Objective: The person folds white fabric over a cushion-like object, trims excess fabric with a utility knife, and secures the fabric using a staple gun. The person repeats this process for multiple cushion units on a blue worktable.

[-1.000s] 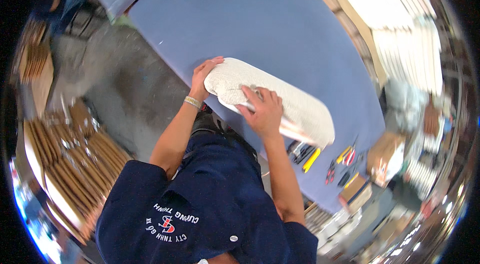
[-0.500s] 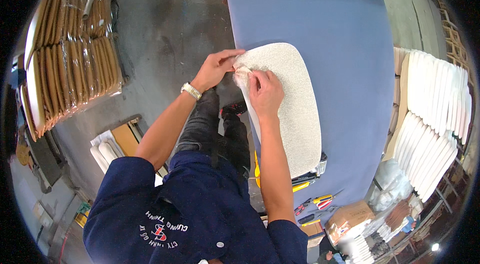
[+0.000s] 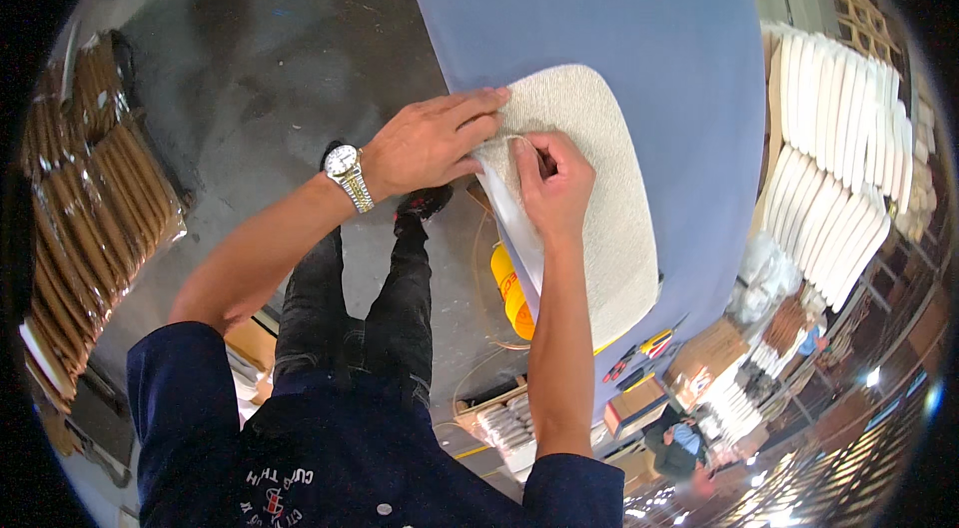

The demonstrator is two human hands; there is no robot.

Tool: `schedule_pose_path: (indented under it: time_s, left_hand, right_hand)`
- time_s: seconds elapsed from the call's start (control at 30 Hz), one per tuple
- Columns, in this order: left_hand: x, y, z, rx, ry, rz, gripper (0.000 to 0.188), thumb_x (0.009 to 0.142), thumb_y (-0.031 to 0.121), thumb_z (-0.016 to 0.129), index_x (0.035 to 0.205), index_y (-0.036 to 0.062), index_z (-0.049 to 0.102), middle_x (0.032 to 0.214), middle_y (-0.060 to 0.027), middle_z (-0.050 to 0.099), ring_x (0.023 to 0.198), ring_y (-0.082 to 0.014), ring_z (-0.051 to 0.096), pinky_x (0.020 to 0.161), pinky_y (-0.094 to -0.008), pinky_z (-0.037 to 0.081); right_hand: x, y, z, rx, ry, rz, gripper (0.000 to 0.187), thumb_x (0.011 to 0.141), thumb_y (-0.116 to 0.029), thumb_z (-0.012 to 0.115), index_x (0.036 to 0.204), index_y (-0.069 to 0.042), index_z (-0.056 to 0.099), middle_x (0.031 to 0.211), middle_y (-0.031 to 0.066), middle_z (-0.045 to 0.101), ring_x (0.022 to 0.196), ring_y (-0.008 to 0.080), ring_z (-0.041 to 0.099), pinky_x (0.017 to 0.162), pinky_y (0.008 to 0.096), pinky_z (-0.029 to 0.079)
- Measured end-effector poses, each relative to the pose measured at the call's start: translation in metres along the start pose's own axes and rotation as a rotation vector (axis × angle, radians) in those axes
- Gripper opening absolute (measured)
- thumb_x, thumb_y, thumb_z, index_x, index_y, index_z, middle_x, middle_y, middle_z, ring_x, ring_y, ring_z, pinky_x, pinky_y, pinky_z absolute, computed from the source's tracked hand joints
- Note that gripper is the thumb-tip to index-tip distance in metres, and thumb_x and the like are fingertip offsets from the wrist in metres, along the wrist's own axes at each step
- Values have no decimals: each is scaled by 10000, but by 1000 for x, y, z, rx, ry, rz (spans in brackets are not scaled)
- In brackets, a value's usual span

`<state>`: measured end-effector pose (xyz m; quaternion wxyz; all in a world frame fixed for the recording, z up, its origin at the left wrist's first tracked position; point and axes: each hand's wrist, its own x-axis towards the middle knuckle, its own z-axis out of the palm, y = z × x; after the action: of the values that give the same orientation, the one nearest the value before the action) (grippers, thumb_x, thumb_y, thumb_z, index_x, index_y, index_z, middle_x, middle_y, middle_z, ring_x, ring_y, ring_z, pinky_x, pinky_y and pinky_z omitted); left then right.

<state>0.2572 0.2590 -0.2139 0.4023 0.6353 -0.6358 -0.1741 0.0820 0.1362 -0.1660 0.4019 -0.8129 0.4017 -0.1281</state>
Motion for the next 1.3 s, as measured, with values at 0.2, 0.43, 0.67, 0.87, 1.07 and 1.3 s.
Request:
schedule_pose_path:
  time_s: [0.2, 0.43, 0.67, 0.87, 1.07, 1.3]
  left_hand:
    - [8, -6, 2, 183, 38, 81, 476, 777, 230, 832, 1165, 50, 624, 1371, -168, 638, 1157, -299, 693, 846, -372, 624]
    - [34, -1, 35, 333, -88, 147, 297, 799, 420, 776, 952, 166, 781, 891, -113, 774, 871, -333, 753, 760, -460, 615]
    - [31, -22, 74, 282, 9, -107, 479, 706, 310, 830, 1068, 3, 763, 1147, -244, 715, 1013, -369, 723, 913, -477, 564]
    - [20, -12, 64, 137, 70, -162, 460, 683, 324, 845, 1032, 34, 772, 1150, -238, 704, 1085, -361, 692, 918, -482, 559]
    - [8, 29, 6, 225, -70, -150, 272, 765, 350, 794, 976, 178, 802, 939, -126, 774, 871, -309, 752, 797, -456, 598]
    - [14, -11, -11, 176, 203, -104, 179, 813, 163, 681, 911, 53, 782, 837, -223, 731, 822, -410, 720, 812, -483, 576]
  right_hand:
    - [1, 7, 6, -21, -20, -183, 183, 840, -100, 804, 998, -64, 718, 931, 62, 672, 770, 179, 628, 690, 304, 508]
    - [9, 77, -12, -509, 98, -610, 508, 920, -208, 767, 1374, -53, 600, 1465, 139, 564, 1366, 334, 519, 1161, 453, 396]
    - [12, 67, 14, -497, 67, -641, 501, 1027, -90, 602, 1514, -73, 488, 1506, 146, 551, 1396, 341, 517, 1139, 459, 428]
    - [22, 77, 4, -607, -1, -557, 476, 1032, -57, 577, 1503, -80, 512, 1498, 151, 563, 1383, 321, 539, 1137, 431, 434]
    - [11, 72, 7, -395, 37, -562, 426, 935, -18, 681, 1357, -25, 628, 1365, 148, 660, 1267, 285, 632, 1069, 399, 505]
    - [16, -5, 26, -704, 177, -657, 292, 891, -302, 754, 1153, -199, 676, 963, 116, 753, 881, 367, 725, 733, 455, 573]
